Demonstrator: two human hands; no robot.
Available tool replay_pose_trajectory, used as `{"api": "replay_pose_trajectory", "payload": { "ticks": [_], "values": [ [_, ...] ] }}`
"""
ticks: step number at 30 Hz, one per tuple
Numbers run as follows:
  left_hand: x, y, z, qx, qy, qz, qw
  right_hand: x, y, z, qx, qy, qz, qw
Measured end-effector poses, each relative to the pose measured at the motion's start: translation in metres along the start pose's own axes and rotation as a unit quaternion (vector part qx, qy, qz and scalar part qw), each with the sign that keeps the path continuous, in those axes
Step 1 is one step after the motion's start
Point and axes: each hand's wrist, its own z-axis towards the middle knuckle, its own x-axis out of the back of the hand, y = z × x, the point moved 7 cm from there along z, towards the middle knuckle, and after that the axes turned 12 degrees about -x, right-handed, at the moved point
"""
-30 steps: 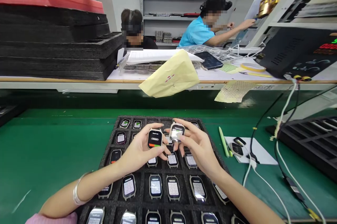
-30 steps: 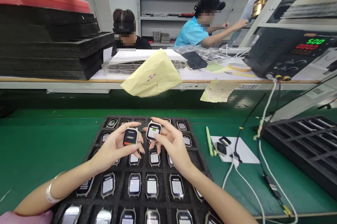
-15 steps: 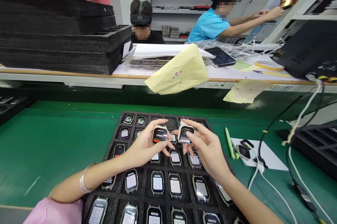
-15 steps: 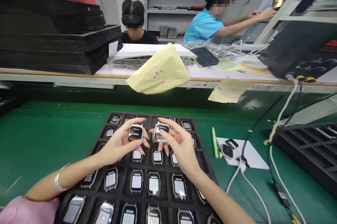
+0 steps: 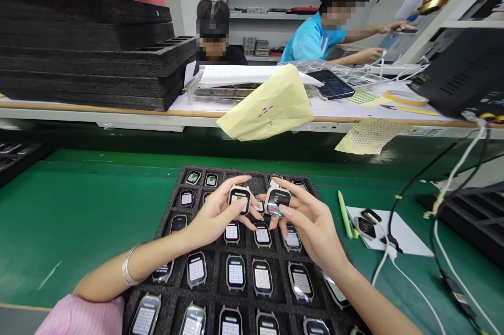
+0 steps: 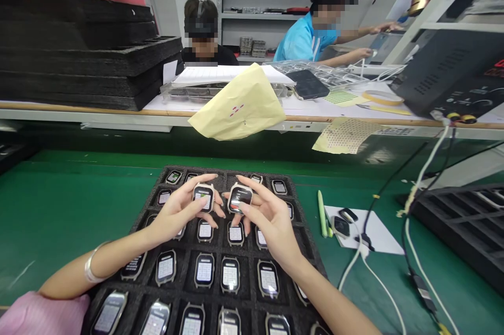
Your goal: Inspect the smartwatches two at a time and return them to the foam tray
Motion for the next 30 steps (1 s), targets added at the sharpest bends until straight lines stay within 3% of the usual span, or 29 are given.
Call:
{"api": "replay_pose_trajectory", "payload": {
  "ticks": [4,9,15,23,30],
  "values": [
    [-0.001,0.004,0.001,-0.013,-0.007,-0.025,1.000,-0.007,-0.002,-0.001,-0.005,-0.024,0.004,1.000],
    [0.000,0.009,0.002,-0.013,0.008,0.015,1.000,-0.008,-0.001,-0.003,-0.014,0.005,-0.016,1.000],
    [0.002,0.006,0.002,-0.015,0.015,0.048,0.999,-0.004,0.003,-0.001,-0.002,-0.027,0.023,0.999],
    [-0.001,0.003,0.004,-0.017,0.010,0.059,0.998,0.005,0.009,0.001,-0.012,0.041,-0.017,0.999],
    [0.006,-0.004,0.005,0.003,0.043,0.072,0.997,-0.002,0.010,0.000,-0.013,-0.028,0.019,0.999]
  ]
}}
